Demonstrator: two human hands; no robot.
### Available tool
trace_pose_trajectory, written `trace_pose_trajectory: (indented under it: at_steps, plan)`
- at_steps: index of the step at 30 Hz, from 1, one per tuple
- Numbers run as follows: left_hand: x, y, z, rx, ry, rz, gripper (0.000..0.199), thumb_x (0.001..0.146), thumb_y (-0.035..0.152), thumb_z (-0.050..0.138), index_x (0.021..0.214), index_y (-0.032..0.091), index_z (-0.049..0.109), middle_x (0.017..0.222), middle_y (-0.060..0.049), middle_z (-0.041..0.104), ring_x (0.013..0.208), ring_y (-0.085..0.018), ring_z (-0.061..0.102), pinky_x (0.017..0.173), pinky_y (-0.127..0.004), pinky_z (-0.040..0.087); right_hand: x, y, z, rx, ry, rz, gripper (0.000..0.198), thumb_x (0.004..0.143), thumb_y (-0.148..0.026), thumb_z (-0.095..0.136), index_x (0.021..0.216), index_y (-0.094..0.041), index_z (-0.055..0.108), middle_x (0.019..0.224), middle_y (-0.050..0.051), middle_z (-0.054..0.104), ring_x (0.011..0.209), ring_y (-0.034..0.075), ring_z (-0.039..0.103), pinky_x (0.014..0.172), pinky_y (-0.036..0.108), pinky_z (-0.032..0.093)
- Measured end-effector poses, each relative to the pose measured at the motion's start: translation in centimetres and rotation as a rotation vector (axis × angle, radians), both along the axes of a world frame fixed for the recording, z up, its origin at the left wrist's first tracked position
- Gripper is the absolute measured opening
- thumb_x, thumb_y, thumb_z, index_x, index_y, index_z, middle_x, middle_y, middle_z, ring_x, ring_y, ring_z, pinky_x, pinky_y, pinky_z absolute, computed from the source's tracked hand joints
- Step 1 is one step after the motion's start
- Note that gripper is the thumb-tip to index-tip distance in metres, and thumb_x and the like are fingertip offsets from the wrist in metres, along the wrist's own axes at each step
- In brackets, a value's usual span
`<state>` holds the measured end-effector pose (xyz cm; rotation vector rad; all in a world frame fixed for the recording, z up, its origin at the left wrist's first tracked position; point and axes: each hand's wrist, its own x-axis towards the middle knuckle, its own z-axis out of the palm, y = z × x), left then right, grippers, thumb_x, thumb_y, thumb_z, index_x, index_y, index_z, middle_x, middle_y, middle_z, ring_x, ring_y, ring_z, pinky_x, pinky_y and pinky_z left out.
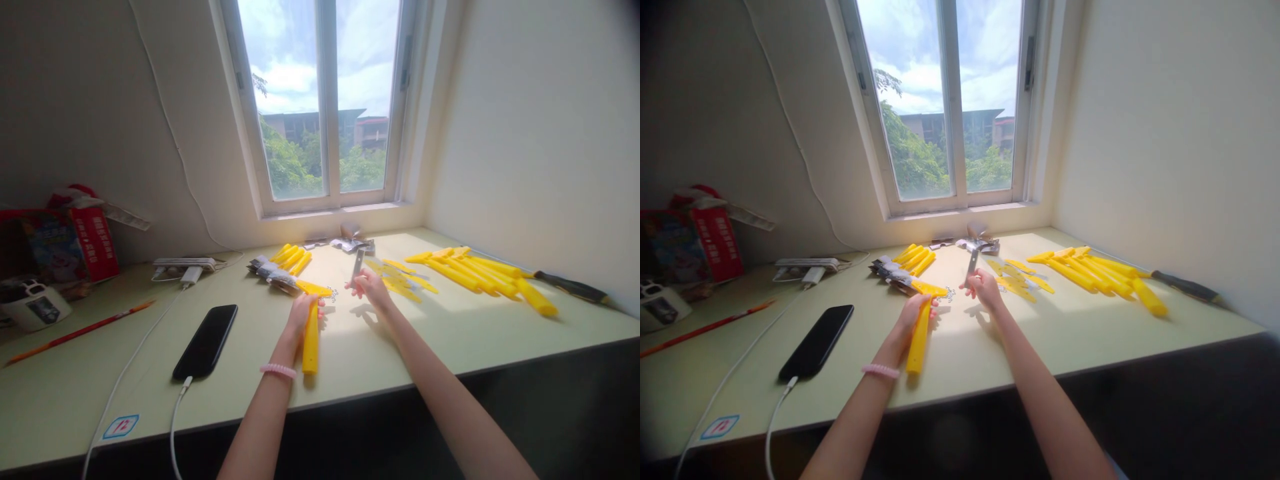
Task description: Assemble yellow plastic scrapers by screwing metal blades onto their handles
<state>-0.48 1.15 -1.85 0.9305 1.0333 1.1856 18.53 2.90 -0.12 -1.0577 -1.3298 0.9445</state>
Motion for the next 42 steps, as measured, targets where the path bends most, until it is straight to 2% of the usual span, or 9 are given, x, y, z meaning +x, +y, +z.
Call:
trace_pose_trajectory:
  at_steps: [4,9,14,20,25,31,34,38,42]
  plan:
    - [0.0,-0.2,0.2,0.006,-0.004,-0.001,0.010,0.075,0.020,0.054,0.079,0.013,0.049,0.062,-0.003,0.056,0.042,-0.007,0.049,0.042,-0.019,0.038,-0.5,-0.8,0.0,0.078,-0.207,-0.022,0.007,0.065,-0.024,0.046,0.066,-0.018,0.050,0.055,0.000,0.065,0.043,0.011,0.053,0.039,0.019,0.037]
    - [0.0,-0.5,0.3,0.010,0.064,-0.079,0.015,0.075,0.026,0.054,0.079,0.012,0.052,0.054,0.000,0.053,0.038,-0.007,0.047,0.039,-0.018,0.034,-0.4,-0.9,-0.1,0.095,-0.210,-0.036,0.012,0.066,-0.023,0.046,0.071,-0.017,0.055,0.054,0.001,0.064,0.044,0.012,0.054,0.040,0.020,0.039]
    - [0.1,-0.8,0.3,0.011,0.111,-0.120,0.017,0.074,0.029,0.057,0.080,0.012,0.054,0.055,0.000,0.053,0.038,-0.007,0.045,0.039,-0.019,0.033,-0.3,-0.7,-0.1,0.149,-0.191,-0.026,0.018,0.071,-0.029,0.049,0.077,-0.017,0.060,0.068,0.005,0.068,0.064,0.017,0.063,0.048,0.024,0.047]
    - [0.4,-1.3,0.6,0.017,0.125,-0.118,0.018,0.074,0.029,0.058,0.082,0.013,0.055,0.055,0.001,0.053,0.040,-0.007,0.045,0.040,-0.019,0.034,-0.3,-0.7,-0.3,0.194,-0.213,-0.053,0.026,0.073,-0.028,0.046,0.086,-0.017,0.066,0.082,0.006,0.070,0.080,0.020,0.065,0.055,0.026,0.051]
    - [0.3,-1.4,0.6,0.054,0.154,-0.135,0.017,0.076,0.028,0.055,0.084,0.013,0.055,0.057,0.000,0.053,0.043,-0.008,0.045,0.042,-0.021,0.035,-0.3,-0.8,-0.2,0.182,-0.221,-0.067,0.032,0.076,-0.033,0.045,0.095,-0.016,0.066,0.080,0.007,0.070,0.077,0.020,0.064,0.049,0.024,0.048]
    - [0.2,-1.2,0.5,0.066,0.194,-0.159,0.017,0.077,0.026,0.052,0.086,0.013,0.055,0.058,0.000,0.052,0.042,-0.009,0.046,0.042,-0.022,0.036,-0.1,-0.3,-0.7,0.187,-0.226,-0.063,0.035,0.076,-0.035,0.047,0.097,-0.016,0.068,0.078,0.006,0.070,0.071,0.019,0.061,0.047,0.024,0.046]
    - [0.4,-1.5,0.8,0.061,0.204,-0.163,0.015,0.077,0.027,0.053,0.082,0.013,0.055,0.057,-0.001,0.053,0.041,-0.009,0.045,0.041,-0.022,0.034,0.0,0.0,-1.0,0.191,-0.245,-0.037,0.036,0.077,-0.037,0.048,0.100,-0.018,0.069,0.077,0.005,0.069,0.071,0.019,0.059,0.050,0.025,0.046]
    - [0.5,-1.8,1.1,0.049,0.220,-0.166,0.011,0.077,0.024,0.052,0.079,0.013,0.056,0.055,-0.001,0.054,0.041,-0.009,0.045,0.041,-0.022,0.034,-0.3,-0.2,-1.0,0.248,-0.320,-0.033,0.037,0.077,-0.035,0.050,0.104,-0.019,0.068,0.086,0.007,0.065,0.078,0.019,0.058,0.062,0.029,0.048]
    - [0.5,-1.9,1.1,0.078,0.225,-0.175,0.012,0.076,0.023,0.053,0.078,0.012,0.058,0.055,-0.002,0.054,0.043,-0.009,0.047,0.044,-0.022,0.036,-1.3,-0.7,-1.2,0.269,-0.383,0.011,0.031,0.078,-0.036,0.052,0.101,-0.023,0.070,0.087,0.008,0.062,0.080,0.020,0.058,0.069,0.032,0.050]
